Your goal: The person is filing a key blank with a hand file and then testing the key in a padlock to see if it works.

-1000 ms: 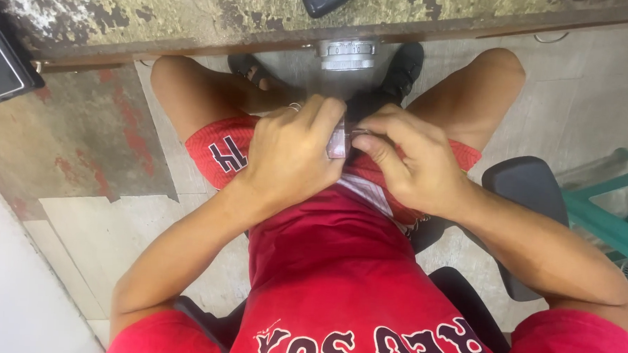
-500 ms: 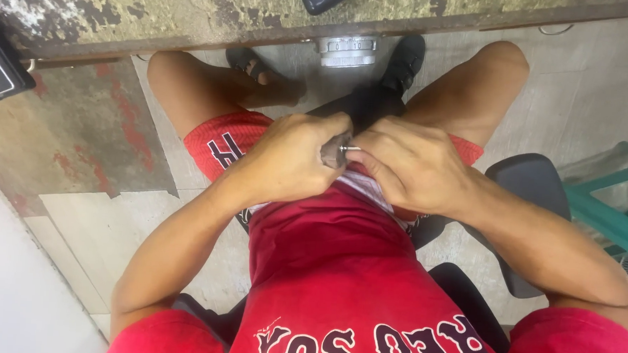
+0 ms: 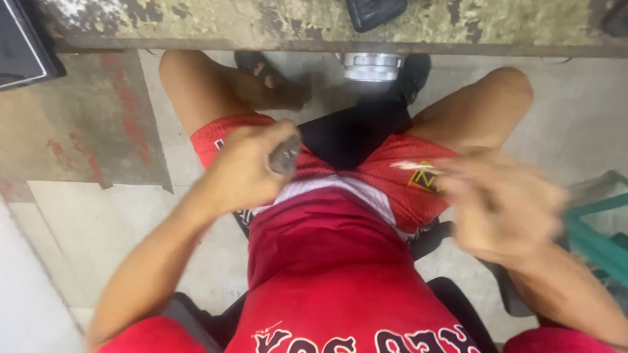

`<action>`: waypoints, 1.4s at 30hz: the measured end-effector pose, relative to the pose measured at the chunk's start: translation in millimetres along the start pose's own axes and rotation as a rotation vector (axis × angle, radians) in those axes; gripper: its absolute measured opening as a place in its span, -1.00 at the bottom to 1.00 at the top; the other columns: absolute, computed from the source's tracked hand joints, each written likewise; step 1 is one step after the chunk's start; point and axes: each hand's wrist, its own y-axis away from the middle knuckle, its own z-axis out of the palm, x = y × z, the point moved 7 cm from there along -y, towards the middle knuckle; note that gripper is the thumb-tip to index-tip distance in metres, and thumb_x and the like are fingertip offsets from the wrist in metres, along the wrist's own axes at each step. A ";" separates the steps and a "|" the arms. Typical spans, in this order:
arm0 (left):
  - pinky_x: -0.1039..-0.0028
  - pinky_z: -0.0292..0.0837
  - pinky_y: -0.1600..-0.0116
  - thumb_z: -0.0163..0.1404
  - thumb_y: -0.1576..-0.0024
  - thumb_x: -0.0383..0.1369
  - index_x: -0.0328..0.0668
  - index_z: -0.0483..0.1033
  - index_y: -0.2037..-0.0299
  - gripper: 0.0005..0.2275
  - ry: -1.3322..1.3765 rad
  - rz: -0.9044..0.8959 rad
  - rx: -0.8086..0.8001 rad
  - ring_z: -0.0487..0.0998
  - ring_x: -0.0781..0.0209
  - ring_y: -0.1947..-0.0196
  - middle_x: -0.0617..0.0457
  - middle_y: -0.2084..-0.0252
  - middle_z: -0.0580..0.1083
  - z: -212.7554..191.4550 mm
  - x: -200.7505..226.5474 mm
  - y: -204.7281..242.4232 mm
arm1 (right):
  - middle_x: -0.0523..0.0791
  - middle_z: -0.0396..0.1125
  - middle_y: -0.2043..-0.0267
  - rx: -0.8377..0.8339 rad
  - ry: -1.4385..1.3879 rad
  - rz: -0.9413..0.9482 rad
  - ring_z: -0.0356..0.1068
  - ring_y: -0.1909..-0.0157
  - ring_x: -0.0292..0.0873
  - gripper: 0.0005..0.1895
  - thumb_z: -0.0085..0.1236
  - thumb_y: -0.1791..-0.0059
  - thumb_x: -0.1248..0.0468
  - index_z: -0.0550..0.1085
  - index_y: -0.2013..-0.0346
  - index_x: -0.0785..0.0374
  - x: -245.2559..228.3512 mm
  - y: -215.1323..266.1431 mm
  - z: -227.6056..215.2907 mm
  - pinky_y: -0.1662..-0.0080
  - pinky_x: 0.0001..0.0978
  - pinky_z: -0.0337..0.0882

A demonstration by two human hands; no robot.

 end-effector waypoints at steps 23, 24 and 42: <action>0.32 0.11 0.09 -0.04 -0.10 -0.70 -0.18 0.35 0.22 -0.80 0.206 0.510 0.129 0.34 0.06 0.34 0.04 0.31 0.35 2.0 98.5 -21.0 | 0.05 0.32 0.44 -0.111 0.260 -0.323 0.24 0.52 0.00 -0.86 0.04 -0.12 0.44 0.49 0.19 0.54 -54.7 -28.4 35.3 0.48 -0.26 0.26; 0.33 0.10 0.08 -0.05 -0.11 -0.72 -0.17 0.35 0.22 -0.79 0.196 0.515 0.134 0.34 0.07 0.32 0.05 0.30 0.35 2.7 99.5 -21.1 | 0.00 0.29 0.47 -0.107 0.345 -0.364 0.21 0.54 -0.06 -0.93 0.10 -0.10 0.48 0.49 0.20 0.52 -60.5 -29.5 35.4 0.51 -0.28 0.24; 0.26 0.12 0.10 -0.07 -0.20 -0.61 -0.25 0.38 0.27 -0.93 0.012 0.566 0.237 0.31 0.02 0.36 0.00 0.33 0.34 15.7 114.4 -22.1 | 0.02 0.40 0.36 -0.160 0.489 -0.396 0.33 0.48 -0.15 -0.79 0.25 -0.15 0.33 0.51 0.13 0.50 -74.1 -32.1 24.9 0.47 -0.35 0.31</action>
